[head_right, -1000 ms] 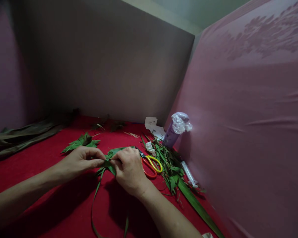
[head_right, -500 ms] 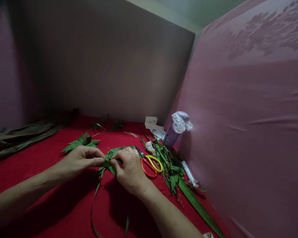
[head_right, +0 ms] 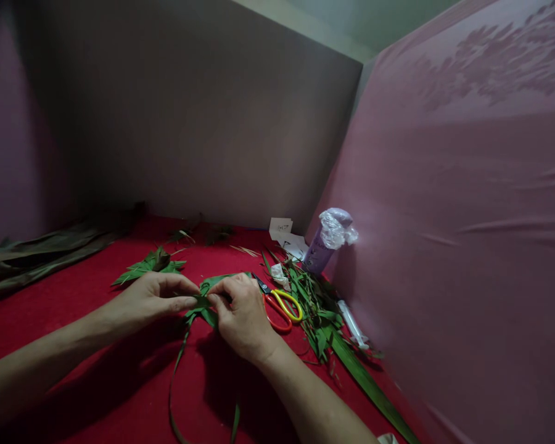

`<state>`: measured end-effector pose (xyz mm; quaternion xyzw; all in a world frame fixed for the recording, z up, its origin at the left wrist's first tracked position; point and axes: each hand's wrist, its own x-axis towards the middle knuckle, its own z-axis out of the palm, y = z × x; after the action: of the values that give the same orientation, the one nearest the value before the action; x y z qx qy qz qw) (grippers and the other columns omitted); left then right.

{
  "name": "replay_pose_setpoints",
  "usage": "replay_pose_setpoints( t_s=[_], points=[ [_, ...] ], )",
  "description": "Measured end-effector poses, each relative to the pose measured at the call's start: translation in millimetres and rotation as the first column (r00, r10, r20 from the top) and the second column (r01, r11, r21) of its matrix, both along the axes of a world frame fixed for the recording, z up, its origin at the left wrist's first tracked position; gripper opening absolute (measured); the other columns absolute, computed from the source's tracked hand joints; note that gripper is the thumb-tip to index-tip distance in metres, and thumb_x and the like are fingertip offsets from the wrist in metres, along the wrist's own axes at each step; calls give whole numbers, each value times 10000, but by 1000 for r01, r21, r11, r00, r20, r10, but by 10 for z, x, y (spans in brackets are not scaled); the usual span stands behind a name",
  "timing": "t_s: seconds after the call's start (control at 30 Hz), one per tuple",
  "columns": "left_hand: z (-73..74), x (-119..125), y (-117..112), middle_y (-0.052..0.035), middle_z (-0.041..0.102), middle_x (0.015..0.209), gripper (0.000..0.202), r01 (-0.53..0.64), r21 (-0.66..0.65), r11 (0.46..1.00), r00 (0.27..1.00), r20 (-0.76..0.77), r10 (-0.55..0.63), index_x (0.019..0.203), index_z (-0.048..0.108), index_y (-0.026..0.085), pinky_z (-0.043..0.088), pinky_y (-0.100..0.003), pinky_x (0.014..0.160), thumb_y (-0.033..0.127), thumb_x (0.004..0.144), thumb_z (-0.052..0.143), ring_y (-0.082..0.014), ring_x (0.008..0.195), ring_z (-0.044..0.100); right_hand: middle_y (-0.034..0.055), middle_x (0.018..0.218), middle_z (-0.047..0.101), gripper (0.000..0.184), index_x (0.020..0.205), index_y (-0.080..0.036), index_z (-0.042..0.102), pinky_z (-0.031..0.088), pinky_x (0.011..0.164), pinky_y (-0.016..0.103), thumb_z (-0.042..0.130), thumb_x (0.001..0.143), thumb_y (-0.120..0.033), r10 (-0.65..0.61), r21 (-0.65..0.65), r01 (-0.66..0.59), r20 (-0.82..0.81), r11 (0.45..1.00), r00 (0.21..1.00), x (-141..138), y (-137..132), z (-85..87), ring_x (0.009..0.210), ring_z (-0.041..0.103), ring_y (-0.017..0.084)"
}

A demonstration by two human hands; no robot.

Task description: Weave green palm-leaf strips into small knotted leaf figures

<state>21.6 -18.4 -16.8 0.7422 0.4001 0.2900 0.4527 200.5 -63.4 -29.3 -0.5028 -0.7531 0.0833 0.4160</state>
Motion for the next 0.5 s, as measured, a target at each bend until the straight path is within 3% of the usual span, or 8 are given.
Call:
replay_pose_setpoints(
  t_s=[0.1, 0.2, 0.3, 0.37, 0.43, 0.5],
  points=[
    [10, 3, -4, -4, 654, 642, 155, -10, -17, 1000, 1000, 8, 10, 725, 685, 160, 413, -248, 595, 293, 696, 611, -143, 609, 567, 12, 800, 616, 93, 810, -209, 616, 397, 743, 307, 546, 840, -155, 20, 20, -19, -68, 1000, 997, 15, 15, 8, 809, 527, 166],
    [32, -7, 3, -7, 648, 610, 148, -44, -10, 999, 998, 35, 44, 667, 677, 155, 419, -258, 618, 286, 695, 613, -149, 611, 570, 41, 927, 584, 138, 924, -208, 589, 402, 800, 321, 455, 895, -199, 28, 110, -1, -239, 994, 971, 25, -4, 81, 897, 520, 171],
    [45, -18, 16, -15, 660, 607, 140, -78, -29, 997, 994, 69, 80, 648, 675, 158, 434, -270, 638, 283, 683, 623, -158, 617, 585, 32, 788, 524, 222, 783, -212, 522, 440, 724, 327, 376, 926, -298, 75, 142, -5, -487, 990, 870, -8, -162, 262, 777, 527, 167],
    [54, -19, 15, -14, 663, 600, 131, -98, -38, 994, 992, 78, 101, 648, 675, 160, 439, -274, 632, 278, 675, 625, -160, 607, 588, 26, 726, 477, 308, 725, -234, 445, 463, 641, 341, 266, 943, -357, 185, 151, -115, -619, 982, 763, -41, -367, 426, 690, 526, 168],
    [63, -14, 5, -15, 665, 601, 129, -113, -37, 993, 990, 82, 116, 641, 672, 160, 442, -277, 637, 275, 673, 623, -161, 611, 592, 41, 706, 473, 358, 727, -260, 449, 443, 545, 355, 192, 943, -386, 144, 10, -183, -661, 983, 737, -52, -619, 580, 640, 519, 186],
    [63, -8, -4, -19, 668, 601, 133, -126, -31, 991, 988, 83, 129, 633, 670, 157, 443, -280, 641, 272, 676, 620, -163, 612, 592, 64, 665, 487, 426, 735, -305, 514, 398, 486, 375, 161, 920, -453, 142, -42, -212, -618, 976, 773, -26, -862, 676, 610, 512, 214]
  ],
)
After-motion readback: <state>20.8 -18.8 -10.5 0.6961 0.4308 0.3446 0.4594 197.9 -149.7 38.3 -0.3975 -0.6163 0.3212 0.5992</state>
